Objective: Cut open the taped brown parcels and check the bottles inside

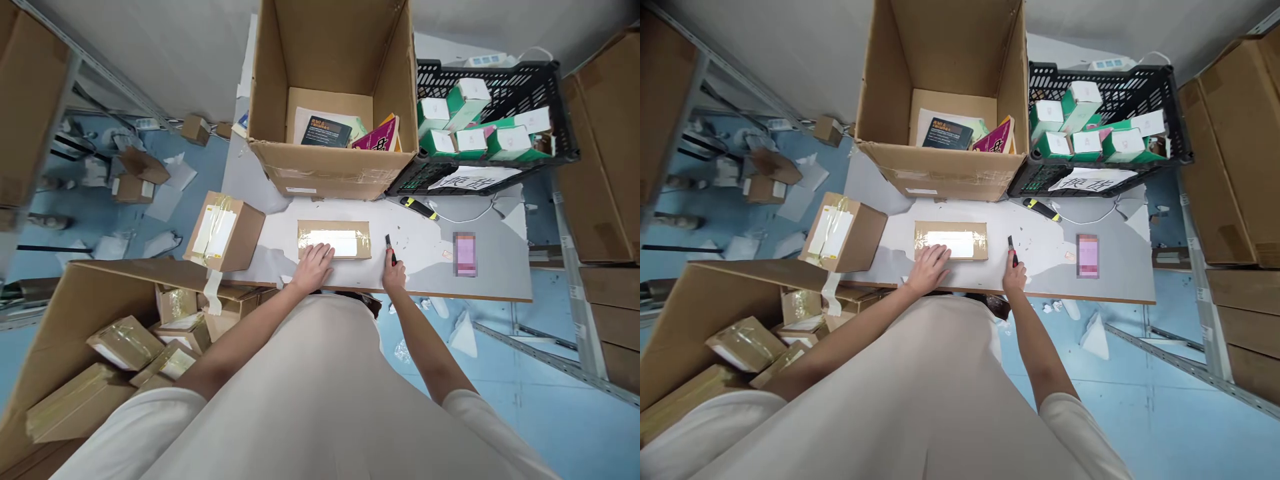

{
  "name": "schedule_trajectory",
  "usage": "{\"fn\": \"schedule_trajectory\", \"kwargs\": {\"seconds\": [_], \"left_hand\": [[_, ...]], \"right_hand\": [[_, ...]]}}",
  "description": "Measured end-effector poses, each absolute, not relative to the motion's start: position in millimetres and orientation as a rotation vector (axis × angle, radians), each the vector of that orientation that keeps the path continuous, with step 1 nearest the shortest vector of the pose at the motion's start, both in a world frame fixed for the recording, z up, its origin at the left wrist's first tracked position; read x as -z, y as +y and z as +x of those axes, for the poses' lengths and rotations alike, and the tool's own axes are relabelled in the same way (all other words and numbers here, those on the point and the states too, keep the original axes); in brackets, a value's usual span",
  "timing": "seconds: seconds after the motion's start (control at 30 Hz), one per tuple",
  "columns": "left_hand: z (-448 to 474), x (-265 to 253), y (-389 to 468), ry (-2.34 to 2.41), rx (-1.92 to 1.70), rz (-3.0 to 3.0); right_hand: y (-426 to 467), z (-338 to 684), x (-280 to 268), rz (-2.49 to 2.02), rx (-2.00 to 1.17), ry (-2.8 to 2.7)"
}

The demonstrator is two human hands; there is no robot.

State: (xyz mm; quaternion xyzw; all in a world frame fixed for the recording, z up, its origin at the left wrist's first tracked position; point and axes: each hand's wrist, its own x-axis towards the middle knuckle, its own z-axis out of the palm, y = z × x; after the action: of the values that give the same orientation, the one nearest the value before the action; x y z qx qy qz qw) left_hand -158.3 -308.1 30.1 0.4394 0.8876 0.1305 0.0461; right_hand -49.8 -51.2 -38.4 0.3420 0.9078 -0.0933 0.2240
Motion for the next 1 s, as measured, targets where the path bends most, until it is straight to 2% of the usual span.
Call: {"fn": "schedule_trajectory", "kwargs": {"seconds": [0.17, 0.3, 0.43, 0.57, 0.73, 0.9, 1.0], "left_hand": [[-148.3, -24.2, -308.2, 2.7, -0.437, 1.283], [-151.6, -19.2, -309.3, 2.623, -0.473, 1.267], [-154.2, -18.7, -311.4, 2.568, -0.444, 1.281], [-152.6, -22.1, -312.2, 2.568, -0.396, 1.297], [-154.4, -27.0, -307.4, 2.565, -0.377, 1.261], [-153.1, -27.5, -309.1, 2.548, -0.354, 1.248], [-149.6, -25.3, -313.0, 2.532, -0.344, 1.273]], "right_hand": [[-43.2, -71.3, 5.4, 0.748, 0.319, 2.893], [-57.8, -126.2, -41.5, -0.036, 0.411, 3.079], [-81.4, -167.1, -58.3, -0.502, 0.183, 2.889], [-81.5, -185.4, -64.7, -0.543, 0.095, 2.746], [-68.2, -220.6, -82.1, -0.29, 0.176, 2.695], [-57.8, -243.1, -81.5, -0.324, 0.353, 2.682], [-50.0, -246.6, -73.9, -0.254, 0.337, 2.667]]}}
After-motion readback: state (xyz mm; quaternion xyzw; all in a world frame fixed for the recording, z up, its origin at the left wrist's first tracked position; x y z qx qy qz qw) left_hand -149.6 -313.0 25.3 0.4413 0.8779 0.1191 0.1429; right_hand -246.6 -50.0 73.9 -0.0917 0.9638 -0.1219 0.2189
